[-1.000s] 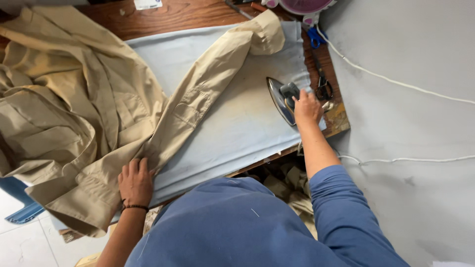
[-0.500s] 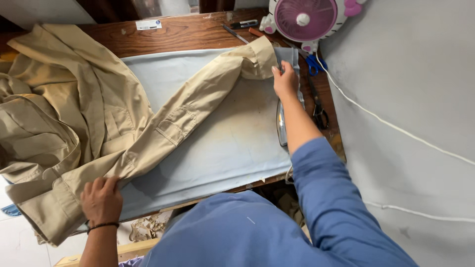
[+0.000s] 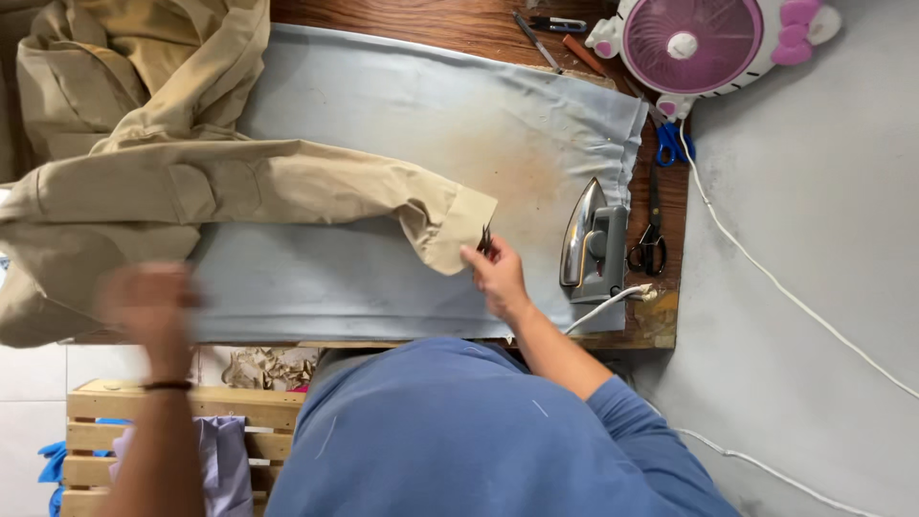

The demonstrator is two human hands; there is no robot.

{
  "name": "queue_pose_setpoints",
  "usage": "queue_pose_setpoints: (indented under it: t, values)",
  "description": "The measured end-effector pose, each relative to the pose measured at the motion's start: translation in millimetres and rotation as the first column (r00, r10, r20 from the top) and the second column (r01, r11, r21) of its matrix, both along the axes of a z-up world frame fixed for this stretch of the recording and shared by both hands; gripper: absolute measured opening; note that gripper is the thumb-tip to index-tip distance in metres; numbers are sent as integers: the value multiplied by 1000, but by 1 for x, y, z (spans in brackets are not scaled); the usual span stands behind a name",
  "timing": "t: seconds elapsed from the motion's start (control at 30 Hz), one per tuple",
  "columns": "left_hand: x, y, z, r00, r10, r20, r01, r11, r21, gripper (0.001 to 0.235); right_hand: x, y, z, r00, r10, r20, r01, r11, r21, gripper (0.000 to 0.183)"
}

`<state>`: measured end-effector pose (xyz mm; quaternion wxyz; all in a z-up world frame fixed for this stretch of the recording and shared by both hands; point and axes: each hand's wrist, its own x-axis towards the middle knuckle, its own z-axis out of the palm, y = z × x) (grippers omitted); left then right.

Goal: The person irons a beige jacket on a wooden table, smoothing the main body and sleeves with an electric iron. They then use scissors to trim a small piece of fabric from the jacket's sleeve cuff.

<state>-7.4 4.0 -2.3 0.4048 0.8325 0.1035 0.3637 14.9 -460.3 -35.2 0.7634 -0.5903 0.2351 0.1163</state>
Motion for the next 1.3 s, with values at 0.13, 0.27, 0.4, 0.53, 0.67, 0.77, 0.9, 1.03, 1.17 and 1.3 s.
queue_pose_setpoints:
  t: [0.13,0.27,0.4,0.53,0.67,0.77,0.9,1.03,1.17,1.3]
  values:
    - [-41,-194,26,283,-841,-461,-167,430,-887,58,-43,23,13,1000,-17,11,19,993,-115,24]
    - [-11,-293,-22,584,-781,-224,-273,71,-959,71,-59,41,18,989,99,111,-83,986,-145,24]
    - [-8,-276,-71,806,-557,-199,-277,-58,-959,48,-67,16,41,934,323,150,-223,859,-461,28]
    - [-25,-240,-13,847,-513,-139,-241,-137,-961,40,-47,2,60,945,226,235,-54,818,-572,20]
    - [-27,-226,55,867,-490,-90,-220,-214,-952,34,-8,24,66,890,374,261,-283,902,-327,47]
    - [-35,-223,59,924,-382,-7,-153,-355,-922,29,-4,55,41,891,417,179,-397,908,-135,44]
    - [-51,-227,65,914,-406,-4,-98,-212,-972,42,-14,96,54,961,271,56,-276,955,112,19]
    - [-58,-226,79,900,-387,-202,-78,314,-946,24,-17,107,34,906,391,161,-391,920,-37,13]
    - [-70,-221,26,910,-358,-211,-105,295,-950,32,-20,102,38,879,431,204,-443,896,16,13]
    - [-71,-223,34,914,-370,-166,-87,221,-971,37,-25,90,59,896,397,198,-411,911,31,15]
